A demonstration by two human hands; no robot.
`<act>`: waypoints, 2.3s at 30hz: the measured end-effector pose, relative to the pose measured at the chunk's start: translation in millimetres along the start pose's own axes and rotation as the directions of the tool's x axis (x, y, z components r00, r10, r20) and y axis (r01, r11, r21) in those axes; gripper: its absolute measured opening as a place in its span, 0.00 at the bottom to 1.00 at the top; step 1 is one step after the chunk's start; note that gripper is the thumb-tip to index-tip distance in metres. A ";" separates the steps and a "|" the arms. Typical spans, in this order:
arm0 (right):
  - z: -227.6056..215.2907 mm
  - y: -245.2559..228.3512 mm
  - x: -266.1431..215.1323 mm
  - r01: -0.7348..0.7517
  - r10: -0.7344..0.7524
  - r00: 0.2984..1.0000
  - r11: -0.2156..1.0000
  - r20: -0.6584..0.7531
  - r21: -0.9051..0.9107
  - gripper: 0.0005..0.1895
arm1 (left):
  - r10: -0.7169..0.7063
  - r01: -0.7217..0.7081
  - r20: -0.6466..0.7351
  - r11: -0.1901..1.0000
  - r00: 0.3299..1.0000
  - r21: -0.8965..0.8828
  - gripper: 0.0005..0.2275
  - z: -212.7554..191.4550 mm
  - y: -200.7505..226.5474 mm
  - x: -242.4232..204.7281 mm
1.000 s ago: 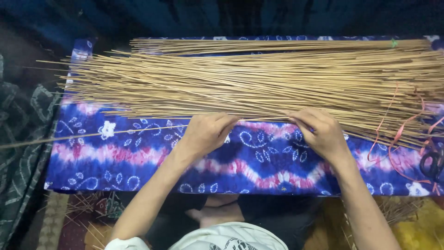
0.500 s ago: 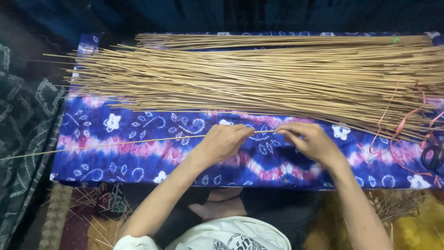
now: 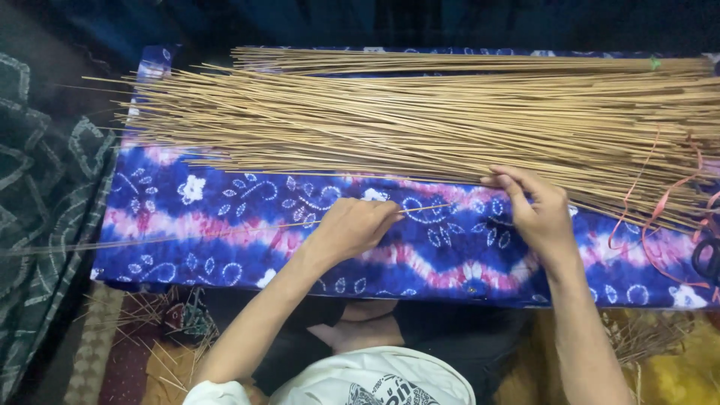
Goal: Weaving thin wooden sticks into a mat or screen using a manual guide setup on a patterned cloth.
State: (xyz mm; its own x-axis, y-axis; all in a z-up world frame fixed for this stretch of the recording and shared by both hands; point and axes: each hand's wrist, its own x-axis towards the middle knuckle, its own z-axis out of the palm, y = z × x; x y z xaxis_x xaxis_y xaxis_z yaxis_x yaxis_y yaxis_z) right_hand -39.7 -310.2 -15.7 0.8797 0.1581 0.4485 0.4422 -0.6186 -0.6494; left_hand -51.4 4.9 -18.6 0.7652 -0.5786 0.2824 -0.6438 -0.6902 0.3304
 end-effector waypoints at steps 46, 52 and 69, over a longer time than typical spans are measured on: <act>36.8 -94.0 11.2 -0.138 0.166 0.859 0.986 0.485 -0.092 0.11 | -0.253 0.371 0.320 0.841 0.913 -0.393 0.11 -59.4 1.9 -12.0; 52.5 -87.0 7.5 -0.154 0.173 0.833 0.985 0.526 -0.081 0.11 | -0.194 0.289 0.312 0.910 0.930 -0.296 0.10 -56.1 2.5 -10.3; 54.2 -96.8 20.1 -0.113 0.158 0.839 0.987 0.520 -0.118 0.10 | -0.155 0.194 0.191 0.958 0.969 -0.210 0.08 -52.9 -6.1 -11.3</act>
State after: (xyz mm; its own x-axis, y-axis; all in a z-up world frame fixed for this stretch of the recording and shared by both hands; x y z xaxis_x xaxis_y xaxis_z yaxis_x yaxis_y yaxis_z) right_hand -55.4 -205.4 22.9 0.8994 0.4348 -0.0456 0.3164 -0.7193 -0.6185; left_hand -56.4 38.7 23.9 0.8420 -0.5371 0.0506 -0.4690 -0.6824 0.5607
